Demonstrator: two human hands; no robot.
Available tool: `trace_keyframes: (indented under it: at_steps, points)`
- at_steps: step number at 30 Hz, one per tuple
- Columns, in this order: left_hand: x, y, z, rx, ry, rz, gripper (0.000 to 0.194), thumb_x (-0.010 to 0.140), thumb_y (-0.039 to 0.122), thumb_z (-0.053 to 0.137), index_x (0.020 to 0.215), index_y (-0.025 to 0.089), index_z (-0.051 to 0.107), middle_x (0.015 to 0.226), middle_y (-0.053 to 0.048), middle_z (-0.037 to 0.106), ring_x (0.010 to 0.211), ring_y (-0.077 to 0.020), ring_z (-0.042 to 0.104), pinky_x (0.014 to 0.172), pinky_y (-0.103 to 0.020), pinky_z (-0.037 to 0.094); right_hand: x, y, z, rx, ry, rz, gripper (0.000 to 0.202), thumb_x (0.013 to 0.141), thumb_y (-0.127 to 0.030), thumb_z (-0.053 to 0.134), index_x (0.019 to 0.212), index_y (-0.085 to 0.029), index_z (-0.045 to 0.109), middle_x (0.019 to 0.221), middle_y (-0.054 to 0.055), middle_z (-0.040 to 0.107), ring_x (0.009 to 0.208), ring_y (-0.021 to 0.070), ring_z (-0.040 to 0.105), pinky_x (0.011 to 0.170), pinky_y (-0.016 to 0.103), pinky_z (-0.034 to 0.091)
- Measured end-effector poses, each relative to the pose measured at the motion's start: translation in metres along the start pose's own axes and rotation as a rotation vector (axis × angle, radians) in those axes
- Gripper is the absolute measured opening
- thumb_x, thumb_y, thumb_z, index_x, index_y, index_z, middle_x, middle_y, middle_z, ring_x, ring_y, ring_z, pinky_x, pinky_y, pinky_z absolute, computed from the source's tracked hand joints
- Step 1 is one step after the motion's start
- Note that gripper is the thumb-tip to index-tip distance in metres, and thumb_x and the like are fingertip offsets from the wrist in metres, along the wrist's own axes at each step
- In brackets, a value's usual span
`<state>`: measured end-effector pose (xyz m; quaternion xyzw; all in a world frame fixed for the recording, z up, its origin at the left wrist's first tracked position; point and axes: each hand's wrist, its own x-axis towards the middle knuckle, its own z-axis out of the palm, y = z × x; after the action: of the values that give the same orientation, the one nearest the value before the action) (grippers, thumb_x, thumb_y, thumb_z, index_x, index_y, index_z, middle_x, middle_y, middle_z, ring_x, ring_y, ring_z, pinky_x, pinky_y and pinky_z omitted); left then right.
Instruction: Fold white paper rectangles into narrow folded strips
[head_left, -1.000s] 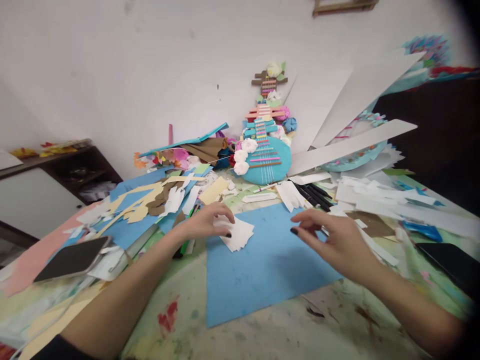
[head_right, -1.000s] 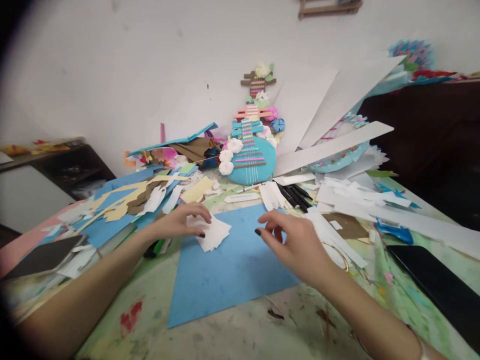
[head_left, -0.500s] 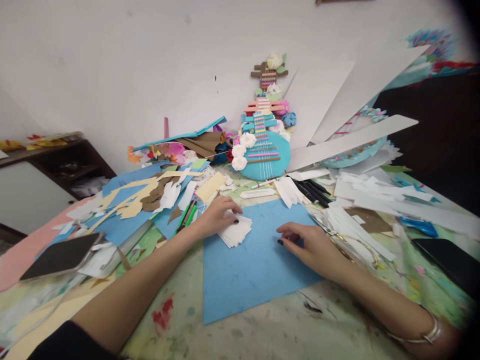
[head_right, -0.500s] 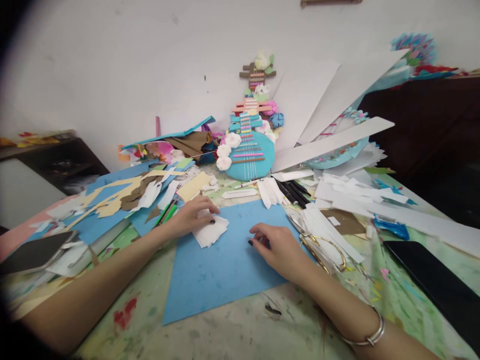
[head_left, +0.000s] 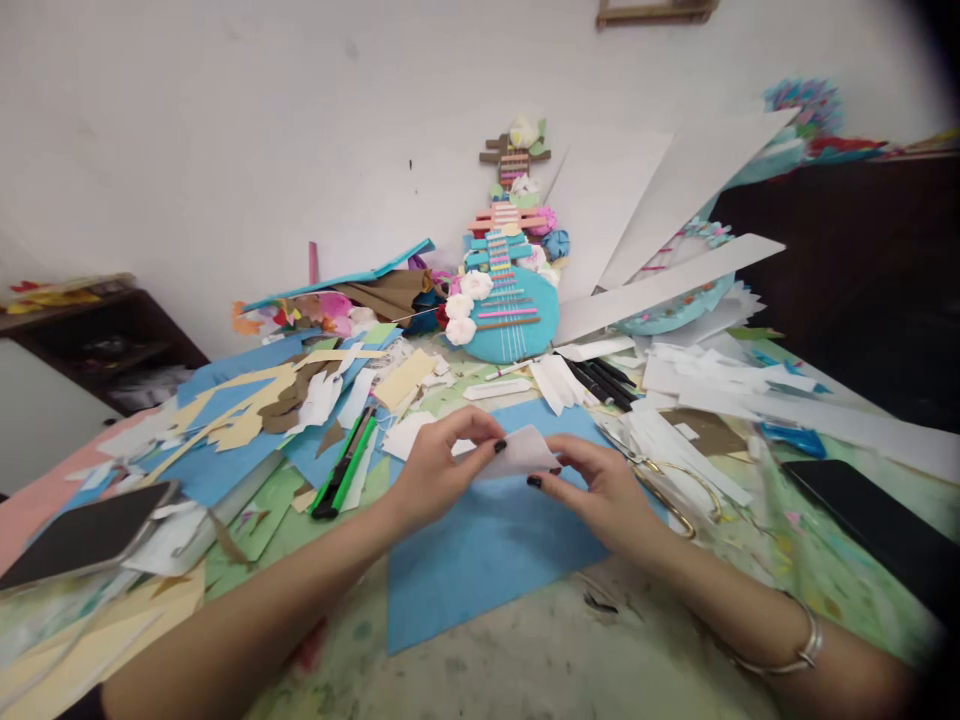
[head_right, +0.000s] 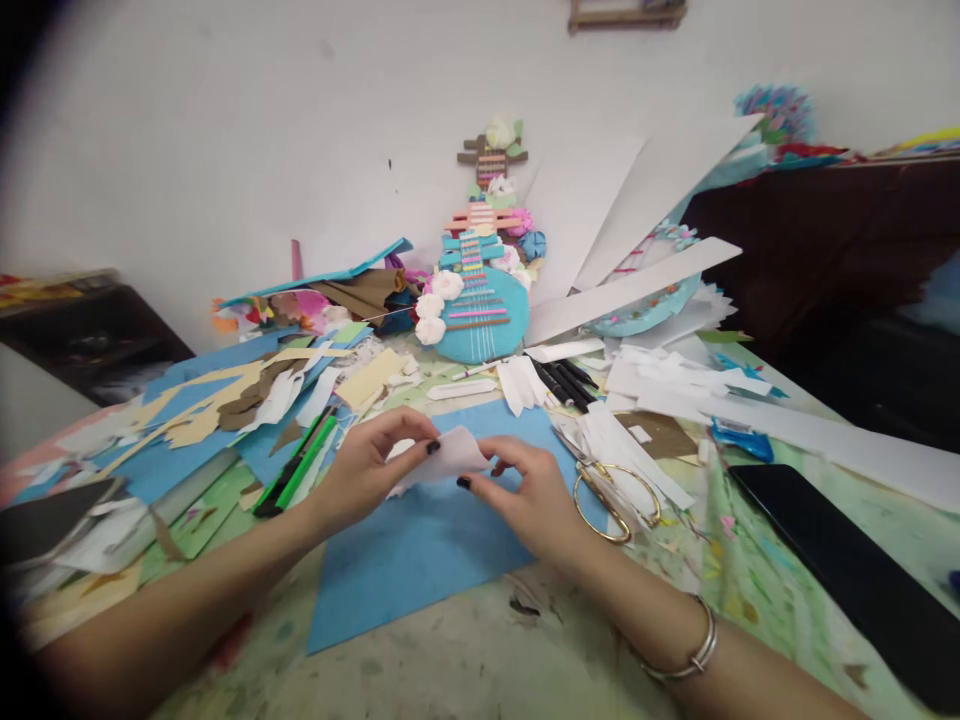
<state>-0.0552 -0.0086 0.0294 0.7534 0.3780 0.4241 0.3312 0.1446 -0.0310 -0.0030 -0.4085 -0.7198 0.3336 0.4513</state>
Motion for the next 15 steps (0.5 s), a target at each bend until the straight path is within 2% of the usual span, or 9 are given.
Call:
trace_keyframes:
  at_steps: [2, 4, 8, 11, 13, 15]
  points:
    - [-0.003, 0.002, 0.006, -0.181, -0.061, -0.167, 0.013, 0.078, 0.025, 0.063, 0.087, 0.015, 0.062, 0.078, -0.004, 0.069, 0.07, -0.0131, 0.063, 0.064, -0.022, 0.049, 0.0, -0.001, -0.001, 0.114, -0.002, 0.097, 0.016, 0.078, -0.031, 0.062, 0.084, -0.018, 0.07, 0.079, 0.004, 0.069, 0.072, 0.0158, 0.06, 0.068, 0.029, 0.048]
    - [-0.003, 0.0, 0.007, -0.337, -0.104, -0.313, 0.022, 0.074, 0.026, 0.068, 0.092, 0.015, 0.063, 0.075, -0.004, 0.071, 0.065, -0.0132, 0.065, 0.058, -0.021, 0.048, 0.002, -0.001, -0.005, 0.267, 0.001, 0.196, 0.017, 0.075, -0.033, 0.065, 0.079, -0.017, 0.07, 0.074, 0.003, 0.07, 0.068, 0.0152, 0.061, 0.064, 0.028, 0.048]
    - [0.001, -0.003, 0.005, -0.429, -0.118, -0.42, 0.026, 0.067, 0.023, 0.075, 0.09, 0.014, 0.067, 0.078, -0.004, 0.073, 0.07, -0.0152, 0.067, 0.062, -0.022, 0.051, 0.005, -0.001, -0.013, 0.41, 0.068, 0.276, 0.018, 0.067, -0.033, 0.072, 0.071, -0.015, 0.068, 0.06, 0.001, 0.066, 0.051, 0.0095, 0.057, 0.05, 0.021, 0.045]
    - [0.002, -0.004, 0.004, -0.367, -0.111, -0.366, 0.019, 0.067, 0.021, 0.074, 0.085, 0.015, 0.07, 0.082, -0.005, 0.073, 0.075, -0.0168, 0.067, 0.067, -0.025, 0.051, 0.005, -0.002, -0.016, 0.417, 0.071, 0.28, 0.02, 0.07, -0.034, 0.07, 0.075, -0.014, 0.067, 0.047, -0.003, 0.059, 0.037, 0.0069, 0.05, 0.036, 0.018, 0.035]
    - [0.001, -0.003, 0.004, -0.24, -0.069, -0.235, 0.014, 0.07, 0.021, 0.073, 0.084, 0.017, 0.071, 0.082, -0.005, 0.073, 0.076, -0.0171, 0.066, 0.068, -0.027, 0.051, 0.003, -0.006, -0.017, 0.395, 0.085, 0.234, 0.019, 0.074, -0.032, 0.067, 0.08, -0.014, 0.068, 0.048, -0.001, 0.062, 0.039, 0.0107, 0.056, 0.036, 0.02, 0.042]
    - [-0.001, -0.002, 0.003, -0.088, 0.019, -0.028, 0.007, 0.074, 0.018, 0.069, 0.08, 0.019, 0.072, 0.082, -0.004, 0.072, 0.08, -0.0172, 0.064, 0.073, -0.03, 0.049, 0.0, -0.012, -0.018, 0.273, 0.147, 0.073, 0.012, 0.077, -0.025, 0.064, 0.082, -0.016, 0.069, 0.062, 0.003, 0.07, 0.054, 0.0161, 0.067, 0.051, 0.026, 0.055]
